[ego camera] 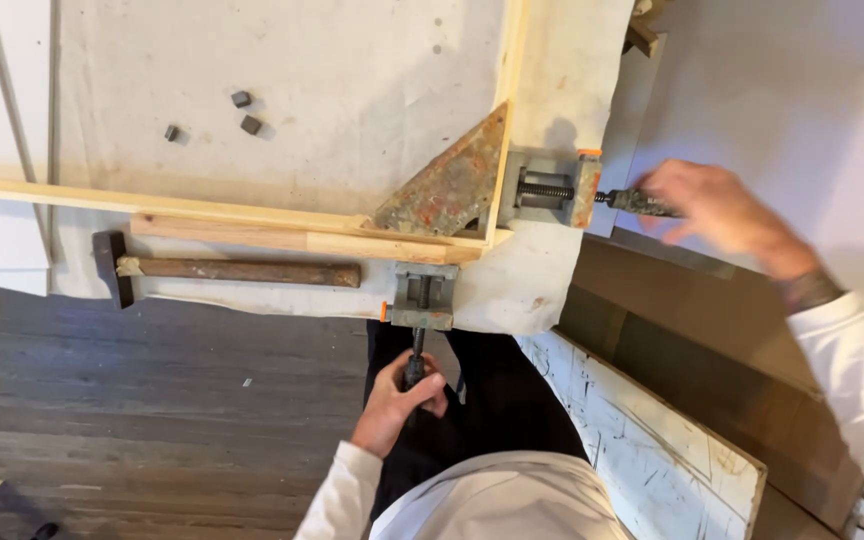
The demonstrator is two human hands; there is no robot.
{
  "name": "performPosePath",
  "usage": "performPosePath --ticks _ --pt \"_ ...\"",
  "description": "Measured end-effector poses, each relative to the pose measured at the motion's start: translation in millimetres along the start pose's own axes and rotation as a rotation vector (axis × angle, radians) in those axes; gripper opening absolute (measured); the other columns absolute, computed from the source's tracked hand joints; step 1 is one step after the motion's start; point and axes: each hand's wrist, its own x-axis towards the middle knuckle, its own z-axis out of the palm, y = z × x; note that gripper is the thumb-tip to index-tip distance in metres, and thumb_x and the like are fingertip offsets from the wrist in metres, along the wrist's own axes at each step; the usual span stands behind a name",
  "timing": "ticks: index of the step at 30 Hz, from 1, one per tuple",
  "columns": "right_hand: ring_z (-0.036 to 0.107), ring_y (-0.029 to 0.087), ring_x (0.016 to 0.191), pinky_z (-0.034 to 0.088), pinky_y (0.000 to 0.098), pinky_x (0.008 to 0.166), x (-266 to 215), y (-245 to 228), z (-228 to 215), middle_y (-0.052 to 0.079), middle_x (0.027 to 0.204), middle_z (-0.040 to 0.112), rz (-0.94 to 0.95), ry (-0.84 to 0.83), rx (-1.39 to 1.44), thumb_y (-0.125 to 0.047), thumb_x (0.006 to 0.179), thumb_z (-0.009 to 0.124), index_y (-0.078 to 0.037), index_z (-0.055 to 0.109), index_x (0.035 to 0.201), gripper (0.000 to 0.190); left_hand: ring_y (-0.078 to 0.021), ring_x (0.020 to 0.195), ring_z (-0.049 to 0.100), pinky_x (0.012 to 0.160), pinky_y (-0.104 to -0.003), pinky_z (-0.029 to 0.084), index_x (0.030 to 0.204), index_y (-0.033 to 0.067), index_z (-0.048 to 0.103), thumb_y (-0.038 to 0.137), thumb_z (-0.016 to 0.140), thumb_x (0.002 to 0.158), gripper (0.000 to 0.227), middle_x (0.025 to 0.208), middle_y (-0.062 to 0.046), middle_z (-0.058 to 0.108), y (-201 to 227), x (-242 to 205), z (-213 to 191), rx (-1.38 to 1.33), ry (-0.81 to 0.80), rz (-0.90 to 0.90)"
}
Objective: The person applies wood glue to the end of a wooden molding piece, then joins it to another piece at a right angle using a speed square and clamps. They insert a small metal corner brace and tap it in with a hammer, then remove the clamps and inspect the assembled corner.
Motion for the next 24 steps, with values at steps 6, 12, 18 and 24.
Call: performPosePath --ticks 6,12,18,24 --pt "0.038 0.013 0.033 0.027 0.0256 0.033 30.5 90.2 14.5 0.007 0.049 0.050 0.336 -0.424 0.855 -0.069 0.100 0.034 0.006 0.064 0.085 0.082 -0.0163 0.075 0.070 0.070 -0.025 0.060 0.093 0.0019 0.066 0.006 0.085 0.067 0.032 0.084 -0.012 0.072 -41.6 -18.8 16.0 0.182 0.705 0.348" --pt "0.057 0.021 0.070 0.047 0.0298 0.064 14.8 78.7 19.0 0.015 0.081 0.061 0.194 -0.143 0.958 -0.028 0.101 0.058 0.000 0.060 0.099 0.029 -0.0211 0.060 0.062 0.053 -0.033 0.055 0.090 -0.0030 0.063 0.013 0.064 0.088 0.016 0.081 -0.019 0.069 -58.4 -20.4 16.2 -0.190 0.529 0.337" --pt "0.067 0.026 0.093 0.057 0.0346 0.094 -10.2 67.6 34.0 0.020 0.107 0.067 -0.368 0.319 0.526 0.002 0.083 0.075 0.002 0.063 0.109 0.029 -0.0133 0.051 0.037 0.044 -0.026 0.028 0.101 -0.0057 0.058 0.040 0.044 0.099 0.048 0.058 -0.005 0.044 -72.4 -4.4 0.9 -0.655 0.085 0.108" --pt "0.068 0.029 0.094 0.055 0.0395 0.086 -7.8 55.6 38.2 0.018 0.113 0.070 -0.634 0.597 -0.125 -0.010 0.082 0.082 0.000 0.052 0.119 0.049 -0.0115 0.039 0.030 0.038 -0.024 0.019 0.097 0.0011 0.056 0.037 0.040 0.098 0.039 0.046 -0.003 0.039 -64.0 1.8 -2.8 -0.669 -0.004 -0.031"
